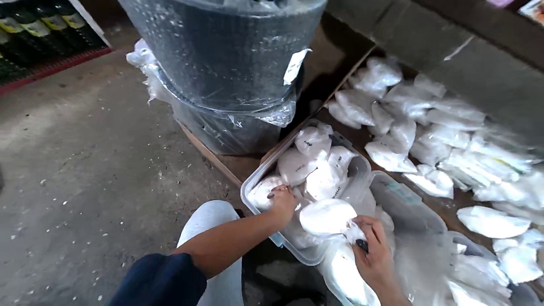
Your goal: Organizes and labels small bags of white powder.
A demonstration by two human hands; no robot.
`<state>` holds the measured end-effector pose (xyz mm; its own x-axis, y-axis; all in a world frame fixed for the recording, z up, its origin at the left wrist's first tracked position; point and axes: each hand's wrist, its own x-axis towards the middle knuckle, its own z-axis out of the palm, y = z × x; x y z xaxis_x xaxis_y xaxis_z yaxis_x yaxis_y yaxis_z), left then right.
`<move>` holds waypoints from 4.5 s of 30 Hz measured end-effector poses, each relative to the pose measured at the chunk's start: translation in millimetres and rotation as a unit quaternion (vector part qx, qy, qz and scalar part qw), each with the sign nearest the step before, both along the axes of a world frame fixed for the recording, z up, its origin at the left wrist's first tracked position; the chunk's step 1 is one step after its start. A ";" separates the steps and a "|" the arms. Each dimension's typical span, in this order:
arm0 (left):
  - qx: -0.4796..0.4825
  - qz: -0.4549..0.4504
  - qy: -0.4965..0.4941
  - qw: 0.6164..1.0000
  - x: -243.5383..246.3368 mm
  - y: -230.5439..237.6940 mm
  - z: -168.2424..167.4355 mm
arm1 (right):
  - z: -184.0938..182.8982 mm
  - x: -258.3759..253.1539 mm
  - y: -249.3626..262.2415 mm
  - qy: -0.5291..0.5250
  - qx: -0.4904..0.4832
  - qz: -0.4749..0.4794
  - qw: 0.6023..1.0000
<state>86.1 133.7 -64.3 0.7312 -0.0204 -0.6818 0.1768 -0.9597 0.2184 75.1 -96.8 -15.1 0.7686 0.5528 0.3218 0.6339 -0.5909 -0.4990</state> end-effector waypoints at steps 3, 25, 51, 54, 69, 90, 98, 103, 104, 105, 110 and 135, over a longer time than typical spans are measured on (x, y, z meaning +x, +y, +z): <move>0.004 -0.019 -0.041 0.999 9.4 12.6 3.4 | -2.6 -7.0 -11.2 0.005 0.019 -0.007 1.000; -0.019 -0.041 0.098 0.994 16.7 15.1 -64.4 | -29.5 -29.9 -27.4 0.056 0.108 -0.050 0.991; 0.167 0.060 -0.066 0.982 13.5 31.3 2.6 | -80.6 -40.9 -32.9 0.045 0.236 -0.032 0.970; 0.157 0.121 -0.047 0.979 14.7 36.9 -0.9 | -80.8 -38.8 -31.0 0.042 0.239 -0.033 0.970; -0.030 -0.023 0.004 0.999 16.1 -6.0 -18.7 | -79.3 -38.3 -28.9 0.023 0.263 -0.018 0.964; -0.011 -0.282 -0.140 0.949 8.7 36.4 -43.0 | -78.5 -31.6 -31.1 0.061 0.280 0.014 0.958; 0.053 -0.409 -0.005 0.911 8.3 43.7 -94.0 | -76.5 -32.4 -31.0 0.052 0.262 0.006 0.964; 0.020 -0.257 -0.073 0.964 8.8 28.8 -83.8 | -76.2 -32.3 -31.0 0.049 0.257 0.000 0.965; 0.020 -0.253 -0.073 0.965 10.2 28.2 -84.4 | -76.2 -32.4 -31.1 0.047 0.253 -0.002 0.966; 0.029 -0.270 -0.068 0.960 10.4 30.3 -87.1 | -76.6 -32.9 -31.1 0.047 0.252 -0.003 0.967; 0.090 -0.378 -0.036 0.921 3.9 37.4 -114.1 | -78.5 -34.2 -29.7 0.045 0.262 -0.007 0.964; 0.093 0.071 0.001 0.993 21.3 42.4 -9.1 | -79.5 -34.3 -29.9 0.041 0.267 -0.018 0.963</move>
<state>107.5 176.1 -73.4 0.7165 0.2091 -0.6655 0.3126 -0.9491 0.0384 40.8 -126.7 -94.5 0.8193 0.2980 0.4898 0.5631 -0.2575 -0.7852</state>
